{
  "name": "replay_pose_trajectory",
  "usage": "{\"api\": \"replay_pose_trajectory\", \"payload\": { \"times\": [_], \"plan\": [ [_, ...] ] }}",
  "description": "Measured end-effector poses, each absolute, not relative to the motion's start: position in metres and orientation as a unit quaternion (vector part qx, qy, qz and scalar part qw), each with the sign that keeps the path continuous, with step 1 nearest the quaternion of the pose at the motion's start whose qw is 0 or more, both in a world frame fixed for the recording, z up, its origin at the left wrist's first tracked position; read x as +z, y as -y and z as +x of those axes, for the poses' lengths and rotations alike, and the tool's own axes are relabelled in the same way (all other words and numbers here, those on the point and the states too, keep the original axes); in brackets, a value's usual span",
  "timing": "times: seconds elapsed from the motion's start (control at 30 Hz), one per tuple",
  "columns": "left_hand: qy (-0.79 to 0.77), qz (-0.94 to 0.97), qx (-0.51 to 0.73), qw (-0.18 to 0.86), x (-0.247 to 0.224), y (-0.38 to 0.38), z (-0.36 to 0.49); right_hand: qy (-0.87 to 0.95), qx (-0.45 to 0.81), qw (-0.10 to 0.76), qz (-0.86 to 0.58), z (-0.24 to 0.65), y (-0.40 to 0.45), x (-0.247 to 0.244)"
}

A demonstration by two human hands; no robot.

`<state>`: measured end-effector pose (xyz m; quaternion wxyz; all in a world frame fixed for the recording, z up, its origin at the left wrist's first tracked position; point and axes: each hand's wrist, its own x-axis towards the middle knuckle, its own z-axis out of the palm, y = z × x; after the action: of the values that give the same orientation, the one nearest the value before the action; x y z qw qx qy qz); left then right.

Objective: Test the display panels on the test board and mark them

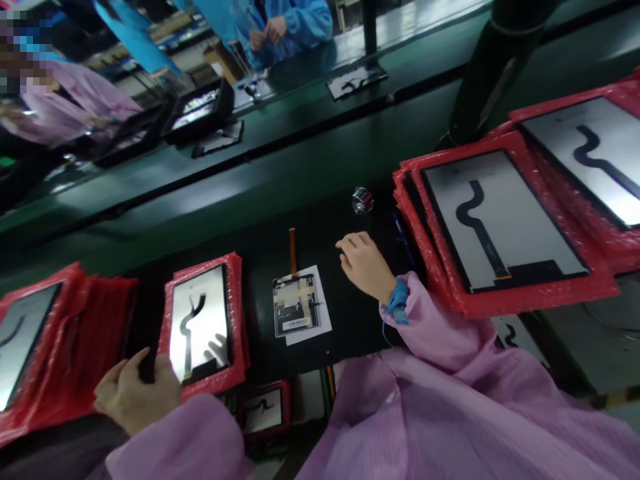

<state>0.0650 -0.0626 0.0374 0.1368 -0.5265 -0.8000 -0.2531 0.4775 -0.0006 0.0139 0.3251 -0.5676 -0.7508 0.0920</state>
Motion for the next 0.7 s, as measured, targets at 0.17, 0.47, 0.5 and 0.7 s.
{"api": "replay_pose_trajectory", "payload": {
  "times": [0.17,0.47,0.5,0.7],
  "plan": [
    [0.652,-0.656,-0.380,0.007,0.020,0.062,0.187,0.779,0.007,0.328,-0.534,0.490,0.085,0.022],
    [0.391,-0.604,-0.356,-0.596,0.007,0.084,0.396,0.596,-0.169,0.357,-0.699,0.569,0.174,0.034],
    [0.364,-0.586,-0.363,-0.626,0.009,0.085,0.408,0.592,-0.163,0.372,-0.696,0.576,0.174,0.035],
    [0.311,-0.460,-0.356,-0.752,0.028,0.077,0.445,0.558,-0.120,0.496,-0.654,0.571,0.175,0.039]
  ]
}}
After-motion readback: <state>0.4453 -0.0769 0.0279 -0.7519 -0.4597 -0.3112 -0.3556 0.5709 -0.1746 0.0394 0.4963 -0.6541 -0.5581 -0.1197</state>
